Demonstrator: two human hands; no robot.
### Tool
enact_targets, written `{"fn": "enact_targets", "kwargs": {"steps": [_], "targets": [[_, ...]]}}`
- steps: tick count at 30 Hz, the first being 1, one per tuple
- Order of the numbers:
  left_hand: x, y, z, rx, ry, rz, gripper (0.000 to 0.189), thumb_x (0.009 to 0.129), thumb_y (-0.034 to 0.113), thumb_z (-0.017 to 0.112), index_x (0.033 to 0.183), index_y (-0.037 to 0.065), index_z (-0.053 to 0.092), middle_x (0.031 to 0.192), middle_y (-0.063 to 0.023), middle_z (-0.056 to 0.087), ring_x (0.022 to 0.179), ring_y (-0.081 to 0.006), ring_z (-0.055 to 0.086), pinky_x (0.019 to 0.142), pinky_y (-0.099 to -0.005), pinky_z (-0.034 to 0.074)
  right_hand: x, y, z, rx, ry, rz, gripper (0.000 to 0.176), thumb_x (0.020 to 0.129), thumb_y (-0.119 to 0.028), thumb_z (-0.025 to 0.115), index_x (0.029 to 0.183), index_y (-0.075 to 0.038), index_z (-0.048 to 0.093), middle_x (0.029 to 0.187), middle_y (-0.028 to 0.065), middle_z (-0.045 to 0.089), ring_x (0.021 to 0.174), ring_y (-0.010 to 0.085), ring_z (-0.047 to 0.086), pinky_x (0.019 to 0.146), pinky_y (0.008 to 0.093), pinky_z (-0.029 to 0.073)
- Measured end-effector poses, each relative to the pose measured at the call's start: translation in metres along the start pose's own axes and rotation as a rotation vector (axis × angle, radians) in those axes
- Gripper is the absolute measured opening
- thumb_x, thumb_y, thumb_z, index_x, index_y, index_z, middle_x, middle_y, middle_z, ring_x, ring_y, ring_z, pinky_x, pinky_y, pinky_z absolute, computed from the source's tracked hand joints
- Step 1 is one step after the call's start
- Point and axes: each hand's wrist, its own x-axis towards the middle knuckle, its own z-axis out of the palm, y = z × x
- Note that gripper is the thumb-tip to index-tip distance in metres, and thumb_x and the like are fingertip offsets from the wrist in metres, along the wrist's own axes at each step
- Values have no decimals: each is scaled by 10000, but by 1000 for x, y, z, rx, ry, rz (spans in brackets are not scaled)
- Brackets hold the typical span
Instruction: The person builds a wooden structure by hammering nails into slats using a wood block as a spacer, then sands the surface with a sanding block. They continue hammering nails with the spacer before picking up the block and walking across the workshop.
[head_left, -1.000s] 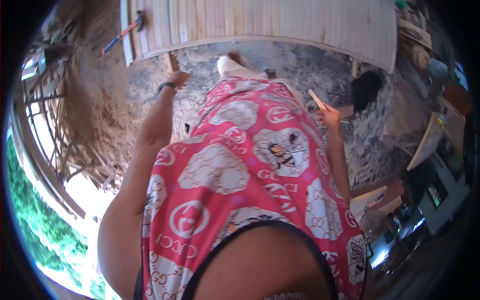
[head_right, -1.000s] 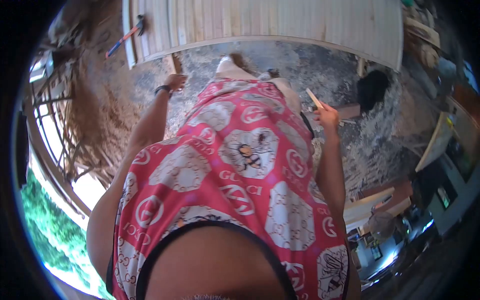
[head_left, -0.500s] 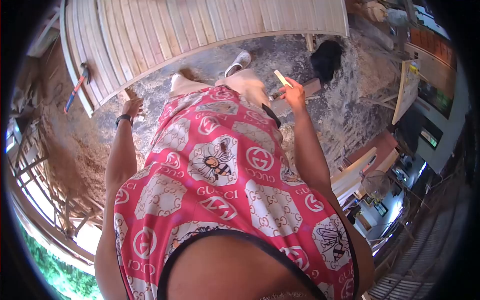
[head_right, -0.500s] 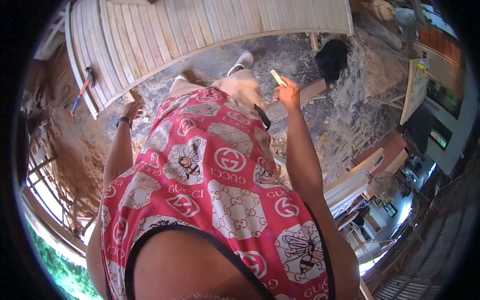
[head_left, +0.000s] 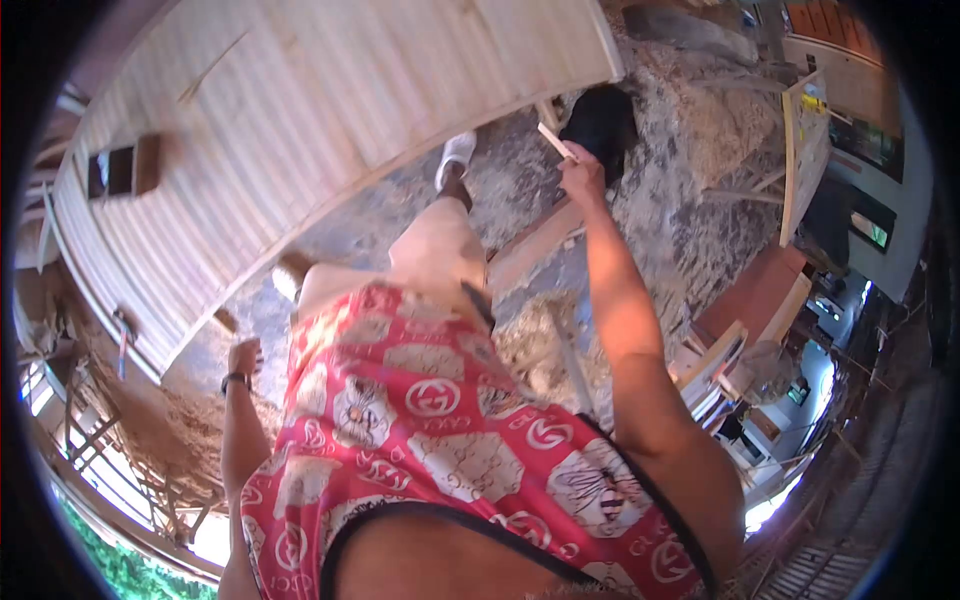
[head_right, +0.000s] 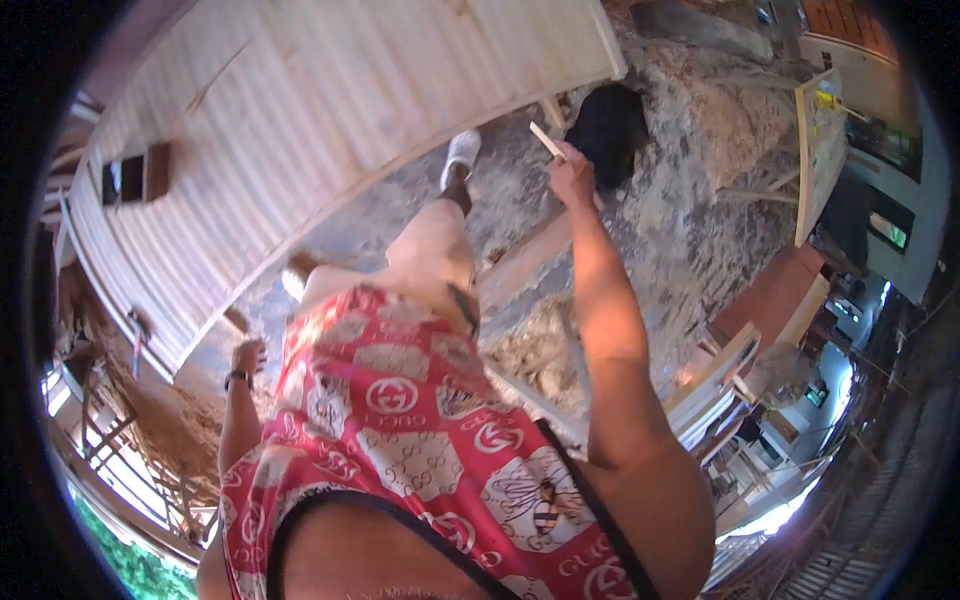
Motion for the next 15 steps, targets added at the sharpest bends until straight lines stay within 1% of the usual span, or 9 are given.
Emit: {"fn": "enact_targets", "kwargs": {"steps": [2,4,6,7,8,11,12,14,15], "targets": [[-23,34,40,30,-41,-184,497,935,520,605,1246,133,622,1162,-95,678,851,-254,659,675,-413,546,43,18,-13,-160,77,-44,290,886,-126,599,1157,-145,697,1080,196,695,1017,393,658,893,453,525],[-103,133,96,102,-83,-205,569,947,536,577,1318,106,602,1223,-125,653,971,-319,648,769,-465,541,83,80,-11,-199,137,-135,273,892,-130,604,1141,-169,710,1051,202,700,1001,401,662,867,472,534],[-117,180,134,232,-152,-56,579,944,559,547,1252,81,654,1130,-144,692,984,-317,678,774,-500,562,137,90,-25,-220,162,4,265,898,-122,597,1127,-180,718,1014,204,707,977,412,665,837,492,540],[-73,151,144,411,-139,326,565,946,503,568,1256,37,642,1196,-212,673,1080,-352,663,886,-483,540,157,90,-38,-211,134,10,287,893,-109,592,1159,-127,700,1094,204,690,1034,387,656,883,456,538],[-88,173,155,419,-145,306,565,946,503,568,1256,37,642,1196,-212,673,1080,-352,663,886,-483,540,175,93,-45,-213,115,21,287,893,-109,592,1159,-127,700,1094,204,690,1034,387,656,883,456,538],[-98,224,198,692,-114,777,485,952,336,585,1261,-36,620,1134,-220,697,1051,-327,682,864,-425,550,241,115,-59,-152,135,0,280,899,-115,582,1152,-132,702,1062,212,694,1009,408,657,866,469,543],[-123,250,207,701,-119,755,485,952,336,585,1261,-36,620,1134,-220,697,1051,-327,682,864,-425,550,253,114,-61,-184,111,-25,278,899,-121,580,1148,-136,703,1047,215,695,1000,414,658,859,474,544],[-188,349,243,99,-243,91,498,947,314,602,1300,-38,593,1087,-158,710,976,-253,705,764,-357,562,274,109,-70,-211,75,-41,276,900,-127,578,1144,-140,704,1032,219,697,991,420,660,852,478,545],[-193,360,250,96,-232,83,519,947,313,616,1335,-28,569,1047,-109,702,873,-184,700,683,-292,542,280,102,-76,-266,31,-16,271,900,-134,575,1137,-143,707,1029,221,696,986,424,660,850,485,545]]}}
